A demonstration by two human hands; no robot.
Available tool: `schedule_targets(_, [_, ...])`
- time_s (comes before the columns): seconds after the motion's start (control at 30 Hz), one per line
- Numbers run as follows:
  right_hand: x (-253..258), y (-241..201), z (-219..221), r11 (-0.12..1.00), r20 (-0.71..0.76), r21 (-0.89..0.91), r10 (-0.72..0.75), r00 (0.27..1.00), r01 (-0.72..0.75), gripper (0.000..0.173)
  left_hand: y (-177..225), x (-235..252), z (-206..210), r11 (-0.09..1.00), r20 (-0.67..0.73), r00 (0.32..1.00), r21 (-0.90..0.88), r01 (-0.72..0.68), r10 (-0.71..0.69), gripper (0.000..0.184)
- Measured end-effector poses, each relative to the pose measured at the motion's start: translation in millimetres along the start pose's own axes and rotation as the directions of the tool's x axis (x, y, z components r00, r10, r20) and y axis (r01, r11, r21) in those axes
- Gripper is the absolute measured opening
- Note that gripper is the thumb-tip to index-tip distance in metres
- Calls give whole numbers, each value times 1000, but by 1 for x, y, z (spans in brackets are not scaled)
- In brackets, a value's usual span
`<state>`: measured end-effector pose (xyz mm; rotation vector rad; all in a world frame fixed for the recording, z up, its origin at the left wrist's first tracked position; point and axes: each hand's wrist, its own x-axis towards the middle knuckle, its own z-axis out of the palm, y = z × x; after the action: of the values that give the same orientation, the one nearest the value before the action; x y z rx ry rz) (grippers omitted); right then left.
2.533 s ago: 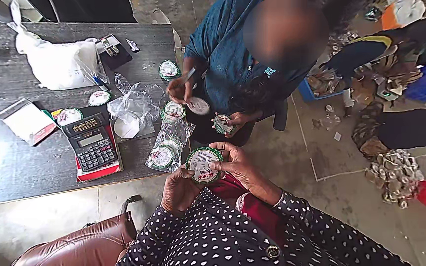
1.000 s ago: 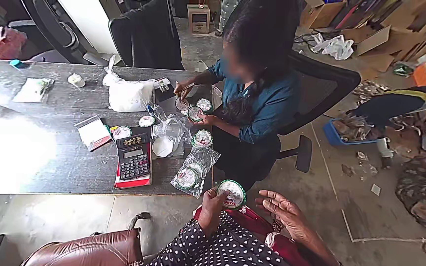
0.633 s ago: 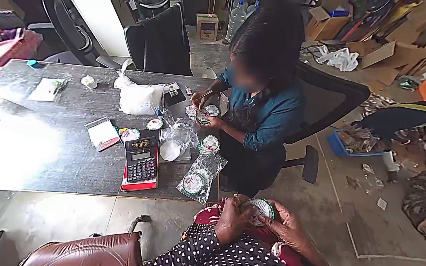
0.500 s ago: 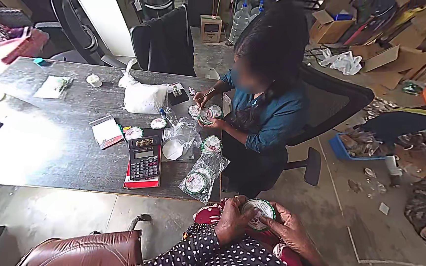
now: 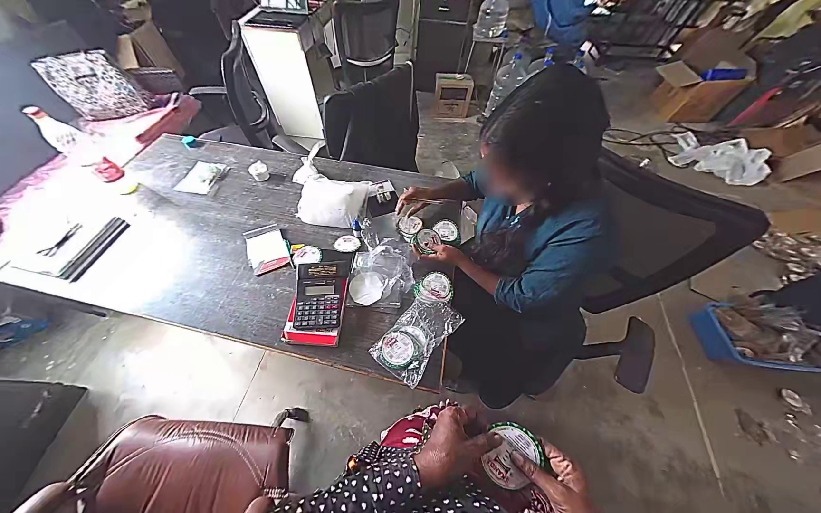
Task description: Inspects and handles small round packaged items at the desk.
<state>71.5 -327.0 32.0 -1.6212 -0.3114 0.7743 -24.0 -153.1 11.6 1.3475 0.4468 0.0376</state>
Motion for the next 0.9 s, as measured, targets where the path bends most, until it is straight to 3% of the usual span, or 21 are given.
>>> schedule_targets(0.33, [3, -6, 21, 998, -62, -52, 23, 998, -26, 22, 7, 8, -25, 996, 154, 988, 89, -3, -11, 23])
schedule_targets(0.63, [35, -21, 77, 991, -88, -88, 91, 992, -98, 21, 16, 25, -98, 996, 225, 974, 85, 20, -39, 23])
schedule_targets(0.77, [45, -20, 91, 989, -138, -106, 88, 986, -103, 21, 12, 30, -126, 998, 192, 980, 27, 53, -57, 26])
schedule_targets(0.9, [52, -18, 96, 977, -204, -115, 154, 967, -179, 18, 9, 38, -161, 971, 35, 999, 238, -2, -7, 28])
